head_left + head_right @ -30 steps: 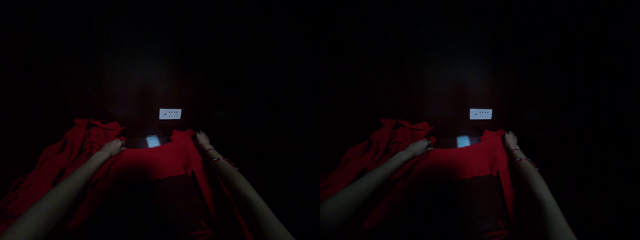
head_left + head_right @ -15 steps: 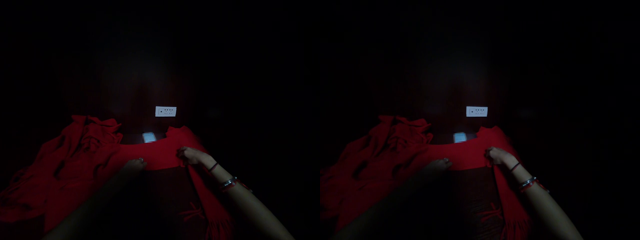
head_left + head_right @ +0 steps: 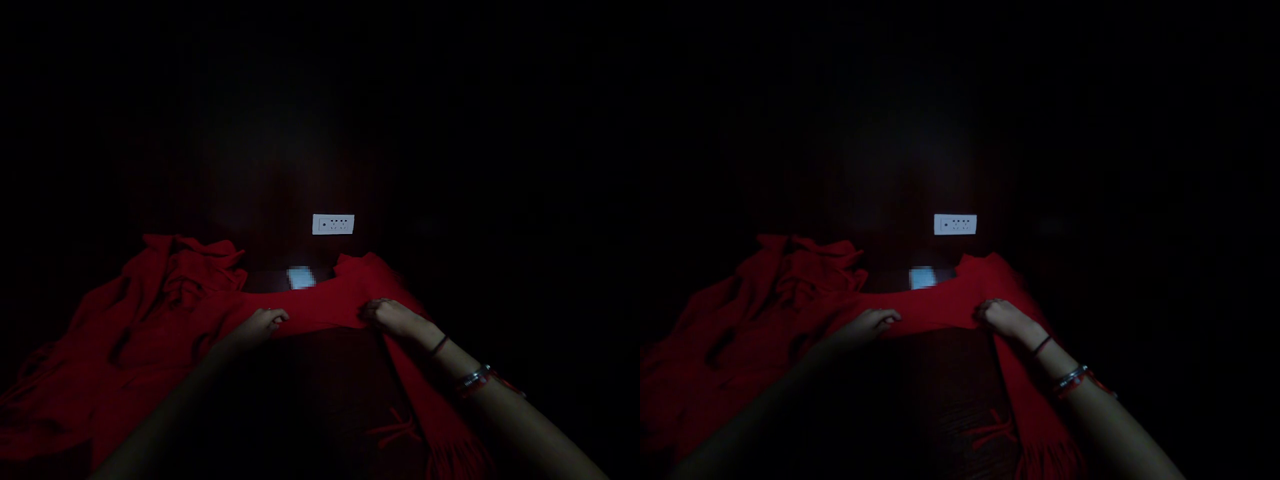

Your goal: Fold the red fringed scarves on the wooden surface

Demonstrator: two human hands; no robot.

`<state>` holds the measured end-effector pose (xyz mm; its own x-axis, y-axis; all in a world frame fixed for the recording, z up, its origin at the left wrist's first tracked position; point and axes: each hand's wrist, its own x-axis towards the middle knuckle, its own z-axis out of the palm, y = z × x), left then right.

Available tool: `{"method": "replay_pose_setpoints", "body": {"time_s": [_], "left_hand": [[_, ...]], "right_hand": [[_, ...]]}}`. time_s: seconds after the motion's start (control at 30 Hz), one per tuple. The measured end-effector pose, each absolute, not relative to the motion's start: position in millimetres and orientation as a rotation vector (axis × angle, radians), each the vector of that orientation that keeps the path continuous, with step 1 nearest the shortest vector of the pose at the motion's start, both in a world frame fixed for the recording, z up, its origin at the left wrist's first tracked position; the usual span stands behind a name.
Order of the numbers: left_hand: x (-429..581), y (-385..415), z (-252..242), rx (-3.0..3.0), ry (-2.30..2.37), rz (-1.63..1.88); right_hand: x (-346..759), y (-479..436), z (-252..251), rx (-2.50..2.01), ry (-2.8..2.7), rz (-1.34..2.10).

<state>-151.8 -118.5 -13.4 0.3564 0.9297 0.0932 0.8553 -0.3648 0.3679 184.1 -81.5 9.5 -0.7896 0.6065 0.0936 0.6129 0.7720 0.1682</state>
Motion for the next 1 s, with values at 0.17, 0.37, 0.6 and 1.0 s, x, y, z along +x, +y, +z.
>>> {"method": "replay_pose_setpoints", "body": {"time_s": [0.17,0.37,0.6,1.0], "left_hand": [[-156,-115,-15,2.328,1.526,0.511],[-157,-117,-7,2.298,1.489,0.545],[-162,-112,-6,2.326,1.473,0.638],[-159,-124,11,2.572,1.589,0.387]], "right_hand": [[195,-73,14,-0.952,-2.844,-0.036],[194,-74,20,-1.201,-2.651,-0.056],[195,-77,14,-1.047,-2.77,-0.251],[198,-82,4,-0.975,-2.7,-0.633]]}}
